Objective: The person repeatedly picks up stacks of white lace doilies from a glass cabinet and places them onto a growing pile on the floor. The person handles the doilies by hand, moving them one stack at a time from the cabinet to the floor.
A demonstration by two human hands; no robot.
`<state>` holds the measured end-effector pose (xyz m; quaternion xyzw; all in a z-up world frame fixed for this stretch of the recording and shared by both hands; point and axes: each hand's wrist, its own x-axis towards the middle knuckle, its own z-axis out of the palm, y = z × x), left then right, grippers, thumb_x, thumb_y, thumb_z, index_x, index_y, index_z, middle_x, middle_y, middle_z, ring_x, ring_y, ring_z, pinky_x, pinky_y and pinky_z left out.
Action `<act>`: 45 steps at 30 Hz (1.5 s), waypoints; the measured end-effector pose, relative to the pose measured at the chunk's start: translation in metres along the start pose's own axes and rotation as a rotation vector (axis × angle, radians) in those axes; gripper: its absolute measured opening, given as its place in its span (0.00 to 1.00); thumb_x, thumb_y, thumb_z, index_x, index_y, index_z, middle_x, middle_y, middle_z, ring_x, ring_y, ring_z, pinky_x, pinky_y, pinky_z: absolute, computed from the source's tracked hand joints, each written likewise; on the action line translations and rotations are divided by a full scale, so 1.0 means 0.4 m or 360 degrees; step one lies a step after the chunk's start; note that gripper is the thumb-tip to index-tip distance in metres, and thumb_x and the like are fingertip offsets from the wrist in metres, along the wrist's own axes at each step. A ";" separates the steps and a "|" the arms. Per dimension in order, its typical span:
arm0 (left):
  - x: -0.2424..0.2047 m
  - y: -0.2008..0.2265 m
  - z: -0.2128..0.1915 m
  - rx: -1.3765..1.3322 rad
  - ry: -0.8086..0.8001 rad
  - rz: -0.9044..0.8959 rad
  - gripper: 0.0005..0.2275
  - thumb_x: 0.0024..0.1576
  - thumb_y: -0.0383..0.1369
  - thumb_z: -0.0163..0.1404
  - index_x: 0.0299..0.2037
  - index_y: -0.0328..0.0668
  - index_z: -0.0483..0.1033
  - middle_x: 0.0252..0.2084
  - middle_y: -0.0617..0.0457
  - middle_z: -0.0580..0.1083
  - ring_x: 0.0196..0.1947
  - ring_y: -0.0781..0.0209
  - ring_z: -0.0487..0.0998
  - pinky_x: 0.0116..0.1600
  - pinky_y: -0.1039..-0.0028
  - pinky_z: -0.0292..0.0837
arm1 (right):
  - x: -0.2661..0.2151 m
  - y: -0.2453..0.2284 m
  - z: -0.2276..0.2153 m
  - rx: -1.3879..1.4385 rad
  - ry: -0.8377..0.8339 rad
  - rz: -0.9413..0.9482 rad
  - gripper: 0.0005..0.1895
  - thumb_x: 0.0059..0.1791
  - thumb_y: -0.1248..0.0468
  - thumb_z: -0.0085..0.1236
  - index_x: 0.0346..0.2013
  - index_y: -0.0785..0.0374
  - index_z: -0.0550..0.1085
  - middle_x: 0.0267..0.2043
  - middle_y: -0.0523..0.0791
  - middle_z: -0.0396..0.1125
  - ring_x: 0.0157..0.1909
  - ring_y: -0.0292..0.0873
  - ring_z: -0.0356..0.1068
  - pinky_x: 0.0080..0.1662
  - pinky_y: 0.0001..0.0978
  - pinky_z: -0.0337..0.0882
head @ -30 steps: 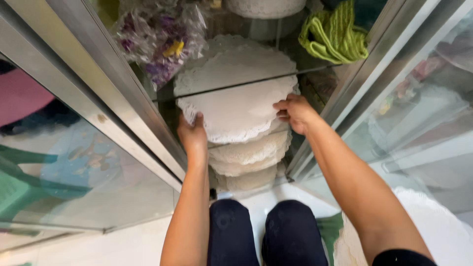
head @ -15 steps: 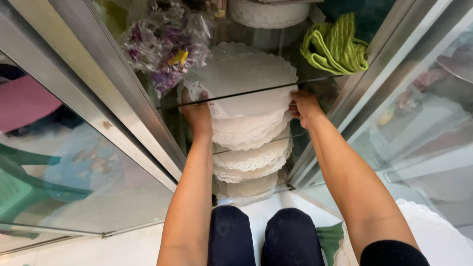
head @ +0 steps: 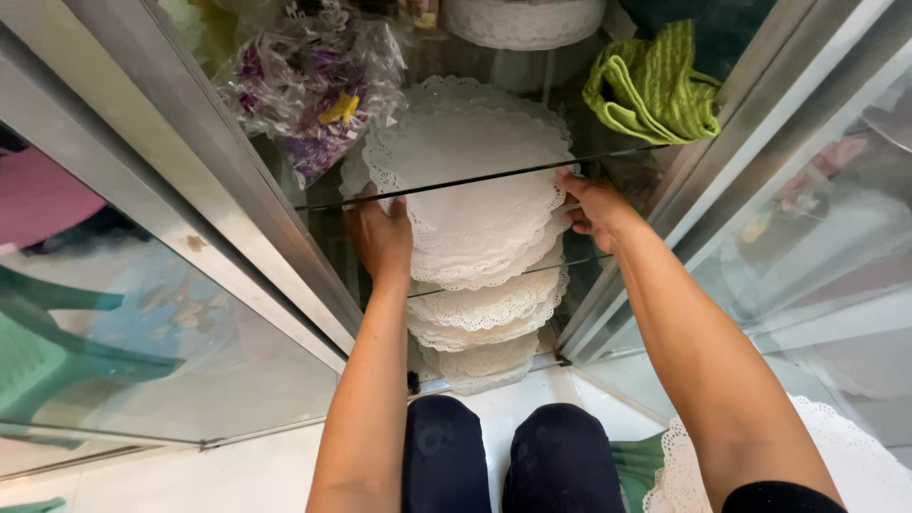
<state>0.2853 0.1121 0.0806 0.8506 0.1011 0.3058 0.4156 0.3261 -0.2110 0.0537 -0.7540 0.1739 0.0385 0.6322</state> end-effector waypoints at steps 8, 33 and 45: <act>-0.013 -0.053 -0.015 -0.0203 -0.0002 -0.0078 0.24 0.55 0.31 0.58 0.62 0.36 0.69 0.61 0.31 0.66 0.61 0.26 0.66 0.62 0.45 0.63 | 0.034 0.022 0.049 -0.0158 0.0073 -0.0282 0.27 0.47 0.48 0.68 0.55 0.58 0.74 0.47 0.46 0.71 0.42 0.47 0.72 0.41 0.38 0.66; -0.137 -0.006 -0.034 -0.1199 -0.0251 -0.0787 0.26 0.53 0.24 0.59 0.62 0.29 0.67 0.53 0.43 0.69 0.52 0.55 0.67 0.56 0.64 0.69 | 0.052 0.146 0.074 0.0906 -0.0218 0.0019 0.31 0.42 0.70 0.72 0.57 0.69 0.68 0.47 0.54 0.72 0.46 0.58 0.76 0.48 0.57 0.76; -0.338 0.129 -0.229 -0.2059 -0.0684 -0.1397 0.37 0.58 0.54 0.47 0.70 0.44 0.43 0.63 0.41 0.51 0.67 0.40 0.55 0.67 0.41 0.57 | -0.300 -0.062 0.089 0.1328 -0.0311 0.0102 0.32 0.41 0.79 0.61 0.60 0.67 0.68 0.53 0.59 0.70 0.51 0.64 0.73 0.54 0.63 0.73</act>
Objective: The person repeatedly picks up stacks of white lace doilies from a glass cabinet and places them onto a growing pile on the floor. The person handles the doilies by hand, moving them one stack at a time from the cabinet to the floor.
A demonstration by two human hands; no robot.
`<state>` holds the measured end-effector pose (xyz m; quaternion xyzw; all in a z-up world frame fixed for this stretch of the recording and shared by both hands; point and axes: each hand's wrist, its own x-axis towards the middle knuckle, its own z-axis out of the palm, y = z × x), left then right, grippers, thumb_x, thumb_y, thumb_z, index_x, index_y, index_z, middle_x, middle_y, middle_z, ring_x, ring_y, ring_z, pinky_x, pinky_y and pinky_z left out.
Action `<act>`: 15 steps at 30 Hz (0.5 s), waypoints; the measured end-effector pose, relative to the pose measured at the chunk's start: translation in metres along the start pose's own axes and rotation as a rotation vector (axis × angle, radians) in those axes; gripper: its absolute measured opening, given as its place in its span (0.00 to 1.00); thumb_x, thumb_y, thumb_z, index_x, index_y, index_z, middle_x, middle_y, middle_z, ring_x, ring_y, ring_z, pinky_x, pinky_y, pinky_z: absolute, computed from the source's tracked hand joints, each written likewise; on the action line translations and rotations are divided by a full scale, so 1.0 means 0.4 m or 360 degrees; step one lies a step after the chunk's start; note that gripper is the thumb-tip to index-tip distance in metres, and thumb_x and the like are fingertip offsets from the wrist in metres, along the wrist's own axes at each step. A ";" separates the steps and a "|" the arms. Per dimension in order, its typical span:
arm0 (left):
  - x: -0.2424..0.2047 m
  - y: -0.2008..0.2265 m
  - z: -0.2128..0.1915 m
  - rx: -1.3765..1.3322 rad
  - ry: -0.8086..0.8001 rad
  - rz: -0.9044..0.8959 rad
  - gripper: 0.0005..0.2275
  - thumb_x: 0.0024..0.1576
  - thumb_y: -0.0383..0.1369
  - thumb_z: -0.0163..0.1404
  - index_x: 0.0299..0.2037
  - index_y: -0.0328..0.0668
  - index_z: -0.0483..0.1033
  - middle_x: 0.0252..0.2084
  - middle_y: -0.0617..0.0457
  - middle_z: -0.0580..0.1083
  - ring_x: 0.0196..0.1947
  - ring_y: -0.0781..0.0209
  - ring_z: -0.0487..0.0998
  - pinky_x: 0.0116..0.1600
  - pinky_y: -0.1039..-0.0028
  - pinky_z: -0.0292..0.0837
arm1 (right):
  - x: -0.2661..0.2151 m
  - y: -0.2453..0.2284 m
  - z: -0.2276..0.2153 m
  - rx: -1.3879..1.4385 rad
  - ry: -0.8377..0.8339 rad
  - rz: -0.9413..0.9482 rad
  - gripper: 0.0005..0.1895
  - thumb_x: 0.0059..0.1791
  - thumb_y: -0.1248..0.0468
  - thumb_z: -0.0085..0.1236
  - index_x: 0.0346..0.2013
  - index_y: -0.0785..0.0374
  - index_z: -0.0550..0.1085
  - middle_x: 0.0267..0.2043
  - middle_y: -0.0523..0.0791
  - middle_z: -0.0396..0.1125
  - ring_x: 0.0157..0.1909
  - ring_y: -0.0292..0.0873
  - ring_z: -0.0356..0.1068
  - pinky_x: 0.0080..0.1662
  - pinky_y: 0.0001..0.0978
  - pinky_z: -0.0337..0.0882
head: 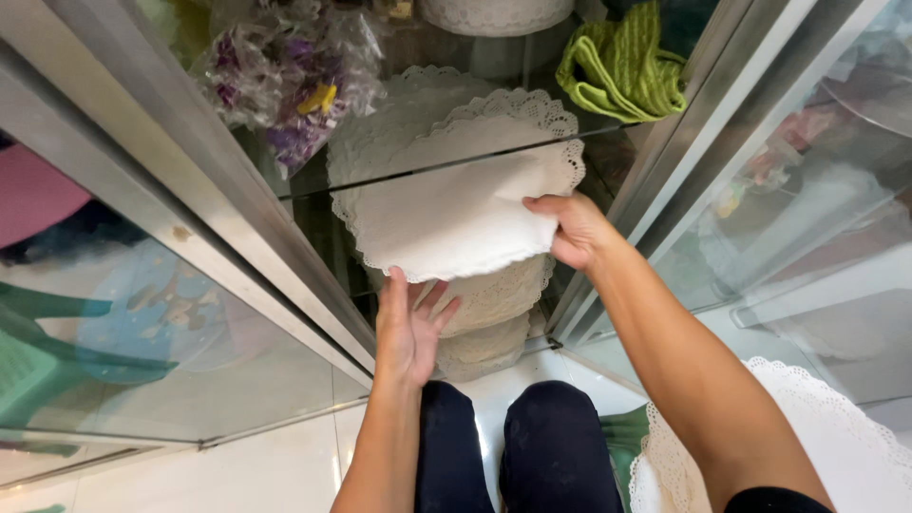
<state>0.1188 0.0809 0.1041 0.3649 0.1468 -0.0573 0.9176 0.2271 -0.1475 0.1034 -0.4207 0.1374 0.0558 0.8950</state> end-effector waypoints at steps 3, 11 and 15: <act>-0.028 0.070 0.053 -0.0158 -0.0061 -0.0040 0.39 0.56 0.59 0.42 0.72 0.45 0.48 0.69 0.36 0.56 0.70 0.35 0.59 0.68 0.42 0.61 | -0.032 -0.004 -0.061 -0.0172 0.0039 -0.0014 0.33 0.40 0.78 0.62 0.61 0.68 0.68 0.54 0.59 0.70 0.52 0.63 0.73 0.53 0.65 0.72; 0.184 -0.041 -0.135 -0.0021 0.0080 0.0066 0.23 0.54 0.31 0.59 0.58 0.26 0.70 0.52 0.31 0.74 0.47 0.39 0.78 0.51 0.45 0.75 | -0.206 -0.021 -0.150 -0.0443 0.0213 0.0054 0.29 0.40 0.76 0.60 0.58 0.66 0.70 0.49 0.56 0.71 0.47 0.60 0.74 0.50 0.60 0.73; 0.221 -0.097 -0.174 0.0254 0.0149 0.0244 0.24 0.52 0.21 0.59 0.60 0.30 0.67 0.48 0.33 0.75 0.42 0.39 0.80 0.46 0.45 0.78 | -0.245 -0.010 -0.149 -0.0308 0.0232 0.0059 0.28 0.41 0.75 0.63 0.56 0.68 0.72 0.48 0.58 0.72 0.46 0.60 0.75 0.48 0.60 0.74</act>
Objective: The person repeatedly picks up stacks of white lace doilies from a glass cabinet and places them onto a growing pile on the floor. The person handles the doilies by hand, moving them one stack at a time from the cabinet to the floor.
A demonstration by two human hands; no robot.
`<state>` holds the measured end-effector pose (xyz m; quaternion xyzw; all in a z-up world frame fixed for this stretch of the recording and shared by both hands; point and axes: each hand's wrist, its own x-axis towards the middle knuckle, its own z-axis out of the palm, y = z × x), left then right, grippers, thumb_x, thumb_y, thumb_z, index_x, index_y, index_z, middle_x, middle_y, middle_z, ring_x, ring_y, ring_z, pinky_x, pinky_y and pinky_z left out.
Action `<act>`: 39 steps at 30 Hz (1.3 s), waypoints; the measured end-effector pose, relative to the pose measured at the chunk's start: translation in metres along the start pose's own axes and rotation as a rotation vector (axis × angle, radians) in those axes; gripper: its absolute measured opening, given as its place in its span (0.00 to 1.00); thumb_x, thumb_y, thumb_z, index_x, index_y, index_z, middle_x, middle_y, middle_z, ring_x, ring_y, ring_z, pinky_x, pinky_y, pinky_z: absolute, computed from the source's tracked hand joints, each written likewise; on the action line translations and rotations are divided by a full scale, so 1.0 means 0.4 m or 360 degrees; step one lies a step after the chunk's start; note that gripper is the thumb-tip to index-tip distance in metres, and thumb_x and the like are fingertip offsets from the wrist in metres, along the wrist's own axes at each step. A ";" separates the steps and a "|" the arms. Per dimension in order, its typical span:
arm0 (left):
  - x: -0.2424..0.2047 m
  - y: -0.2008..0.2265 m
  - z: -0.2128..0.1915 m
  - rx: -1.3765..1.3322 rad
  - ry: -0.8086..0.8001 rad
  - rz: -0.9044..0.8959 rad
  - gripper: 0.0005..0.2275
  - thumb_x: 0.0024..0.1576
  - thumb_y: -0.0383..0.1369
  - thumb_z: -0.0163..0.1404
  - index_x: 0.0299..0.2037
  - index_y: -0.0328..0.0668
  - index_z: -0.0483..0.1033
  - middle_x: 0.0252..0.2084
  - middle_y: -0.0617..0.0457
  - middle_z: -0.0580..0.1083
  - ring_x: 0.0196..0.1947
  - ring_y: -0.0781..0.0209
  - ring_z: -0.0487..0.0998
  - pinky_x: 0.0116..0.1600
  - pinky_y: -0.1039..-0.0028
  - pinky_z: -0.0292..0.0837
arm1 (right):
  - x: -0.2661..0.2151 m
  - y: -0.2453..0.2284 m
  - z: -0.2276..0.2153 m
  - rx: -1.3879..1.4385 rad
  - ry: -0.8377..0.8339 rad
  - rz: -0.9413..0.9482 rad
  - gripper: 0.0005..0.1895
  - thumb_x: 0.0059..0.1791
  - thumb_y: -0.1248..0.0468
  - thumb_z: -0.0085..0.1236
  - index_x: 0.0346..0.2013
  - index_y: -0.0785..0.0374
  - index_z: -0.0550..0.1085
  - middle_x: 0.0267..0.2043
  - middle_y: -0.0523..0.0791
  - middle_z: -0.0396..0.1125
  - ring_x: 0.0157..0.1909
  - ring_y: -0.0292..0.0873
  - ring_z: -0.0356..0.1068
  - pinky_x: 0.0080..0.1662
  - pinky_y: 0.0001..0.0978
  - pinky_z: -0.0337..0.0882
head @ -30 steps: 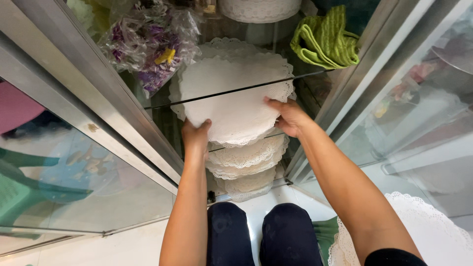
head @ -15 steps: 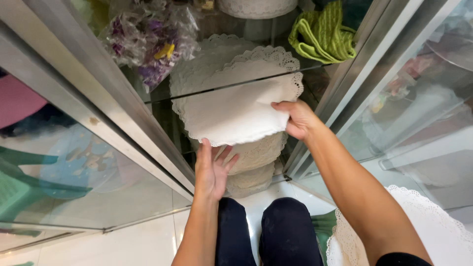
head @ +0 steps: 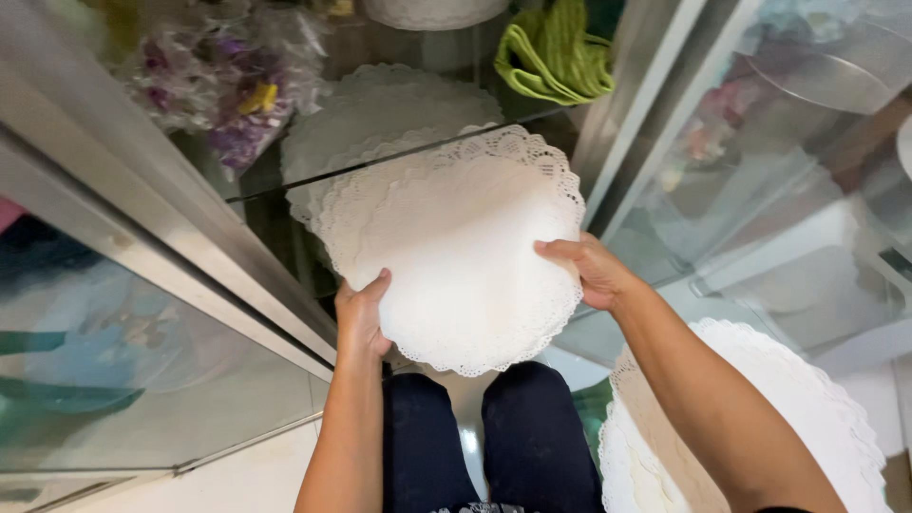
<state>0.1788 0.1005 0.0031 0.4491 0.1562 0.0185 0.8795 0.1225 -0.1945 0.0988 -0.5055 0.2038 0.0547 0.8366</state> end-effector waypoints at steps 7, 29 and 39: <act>-0.186 0.095 0.040 0.0284 0.0041 0.0057 0.23 0.57 0.24 0.56 0.62 0.32 0.65 0.47 0.35 0.73 0.43 0.45 0.80 0.46 0.50 0.80 | -0.028 0.032 -0.003 0.0090 -0.0032 -0.0025 0.29 0.41 0.78 0.63 0.57 0.69 0.72 0.50 0.60 0.71 0.49 0.62 0.74 0.49 0.64 0.73; -0.636 -0.209 0.127 0.0004 -0.0402 -0.0666 0.31 0.48 0.18 0.55 0.65 0.36 0.65 0.59 0.36 0.75 0.54 0.44 0.77 0.61 0.58 0.73 | -0.647 0.064 -0.362 -0.0140 0.1044 -0.0125 0.26 0.44 0.76 0.50 0.59 0.72 0.68 0.54 0.57 0.68 0.53 0.57 0.68 0.55 0.52 0.68; -0.776 -0.431 0.132 0.0121 -0.1109 -0.0943 0.33 0.52 0.21 0.54 0.69 0.42 0.57 0.65 0.45 0.70 0.62 0.53 0.73 0.68 0.65 0.65 | -0.866 0.238 -0.659 -0.0030 0.1361 -0.0128 0.26 0.51 0.78 0.42 0.66 0.72 0.62 0.59 0.60 0.63 0.55 0.61 0.62 0.54 0.60 0.62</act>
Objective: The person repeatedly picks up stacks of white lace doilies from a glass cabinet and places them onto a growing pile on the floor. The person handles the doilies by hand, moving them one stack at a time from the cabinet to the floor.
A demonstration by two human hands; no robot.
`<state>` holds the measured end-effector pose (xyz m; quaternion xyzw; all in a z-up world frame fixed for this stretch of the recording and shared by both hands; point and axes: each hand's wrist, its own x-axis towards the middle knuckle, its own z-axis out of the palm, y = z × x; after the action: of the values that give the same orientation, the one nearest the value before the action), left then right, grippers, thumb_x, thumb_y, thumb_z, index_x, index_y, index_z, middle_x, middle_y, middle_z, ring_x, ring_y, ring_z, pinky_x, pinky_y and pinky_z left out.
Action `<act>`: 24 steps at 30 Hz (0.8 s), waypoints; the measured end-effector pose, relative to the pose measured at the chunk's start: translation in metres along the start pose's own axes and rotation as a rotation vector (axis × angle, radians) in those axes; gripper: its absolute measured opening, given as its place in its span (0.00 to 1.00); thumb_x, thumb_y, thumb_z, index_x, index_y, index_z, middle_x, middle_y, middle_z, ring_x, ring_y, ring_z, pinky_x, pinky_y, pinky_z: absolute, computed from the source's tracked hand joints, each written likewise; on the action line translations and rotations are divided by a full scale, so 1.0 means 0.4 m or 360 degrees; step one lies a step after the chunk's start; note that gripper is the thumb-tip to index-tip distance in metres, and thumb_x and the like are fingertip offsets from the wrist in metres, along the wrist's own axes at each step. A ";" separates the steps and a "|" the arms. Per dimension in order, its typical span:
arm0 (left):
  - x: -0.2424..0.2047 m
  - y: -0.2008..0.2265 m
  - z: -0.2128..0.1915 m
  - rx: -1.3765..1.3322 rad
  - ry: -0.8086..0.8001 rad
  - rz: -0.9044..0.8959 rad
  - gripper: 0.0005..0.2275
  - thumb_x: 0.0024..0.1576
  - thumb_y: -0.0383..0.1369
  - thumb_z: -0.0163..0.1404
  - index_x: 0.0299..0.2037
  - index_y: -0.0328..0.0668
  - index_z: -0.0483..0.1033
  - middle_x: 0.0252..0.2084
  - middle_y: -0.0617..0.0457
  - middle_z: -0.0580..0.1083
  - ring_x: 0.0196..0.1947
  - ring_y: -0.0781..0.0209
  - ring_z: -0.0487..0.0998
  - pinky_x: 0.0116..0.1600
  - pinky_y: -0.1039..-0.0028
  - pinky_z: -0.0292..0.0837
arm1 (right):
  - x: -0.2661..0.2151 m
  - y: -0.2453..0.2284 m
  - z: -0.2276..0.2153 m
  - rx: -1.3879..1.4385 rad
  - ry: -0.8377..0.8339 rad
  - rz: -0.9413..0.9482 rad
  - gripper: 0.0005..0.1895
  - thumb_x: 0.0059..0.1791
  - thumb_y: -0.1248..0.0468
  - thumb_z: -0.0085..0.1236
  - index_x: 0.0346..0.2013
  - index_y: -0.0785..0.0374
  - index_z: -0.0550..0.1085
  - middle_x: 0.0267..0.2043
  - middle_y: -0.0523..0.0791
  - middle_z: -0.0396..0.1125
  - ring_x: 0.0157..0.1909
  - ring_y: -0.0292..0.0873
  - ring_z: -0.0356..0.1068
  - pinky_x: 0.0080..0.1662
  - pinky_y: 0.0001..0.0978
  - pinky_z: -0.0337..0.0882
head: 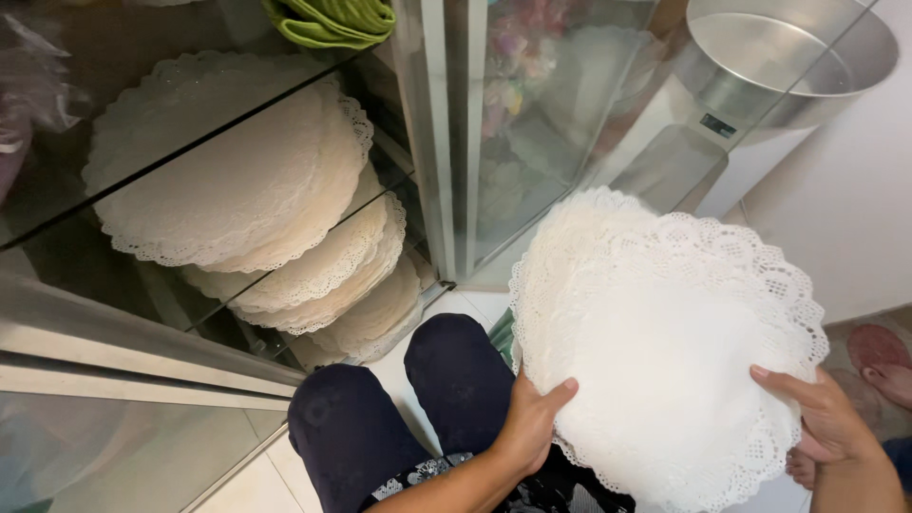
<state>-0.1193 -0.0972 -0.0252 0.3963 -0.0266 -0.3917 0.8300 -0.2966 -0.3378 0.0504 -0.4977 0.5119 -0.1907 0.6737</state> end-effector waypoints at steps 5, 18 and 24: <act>0.017 0.078 -0.007 0.0754 -0.0128 -0.0712 0.29 0.55 0.38 0.51 0.68 0.55 0.56 0.63 0.53 0.70 0.54 0.57 0.76 0.47 0.68 0.78 | 0.125 0.085 -0.047 -0.0053 0.0148 -0.0077 0.24 0.52 0.66 0.53 0.62 0.64 0.61 0.56 0.54 0.66 0.48 0.52 0.66 0.44 0.52 0.67; 0.355 0.331 -0.007 0.1336 -0.0074 -0.0138 0.37 0.53 0.58 0.40 0.73 0.57 0.53 0.77 0.54 0.51 0.76 0.55 0.51 0.73 0.59 0.51 | -0.068 0.130 0.062 0.0116 0.0562 -0.0511 0.59 0.38 0.22 0.19 0.74 0.55 0.51 0.75 0.52 0.49 0.75 0.52 0.49 0.66 0.52 0.55; 0.314 0.281 0.107 0.1498 -0.0185 -0.0315 0.32 0.61 0.53 0.28 0.75 0.51 0.45 0.78 0.54 0.46 0.76 0.57 0.45 0.75 0.58 0.43 | -0.004 0.112 0.088 0.0065 0.0422 -0.0623 0.62 0.38 0.22 0.19 0.73 0.62 0.49 0.75 0.49 0.48 0.76 0.45 0.48 0.72 0.37 0.48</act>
<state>0.0231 -0.1663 0.0468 0.7069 -0.2094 -0.4356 0.5164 -0.2774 -0.3004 0.0119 -0.5443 0.4857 -0.3918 0.5607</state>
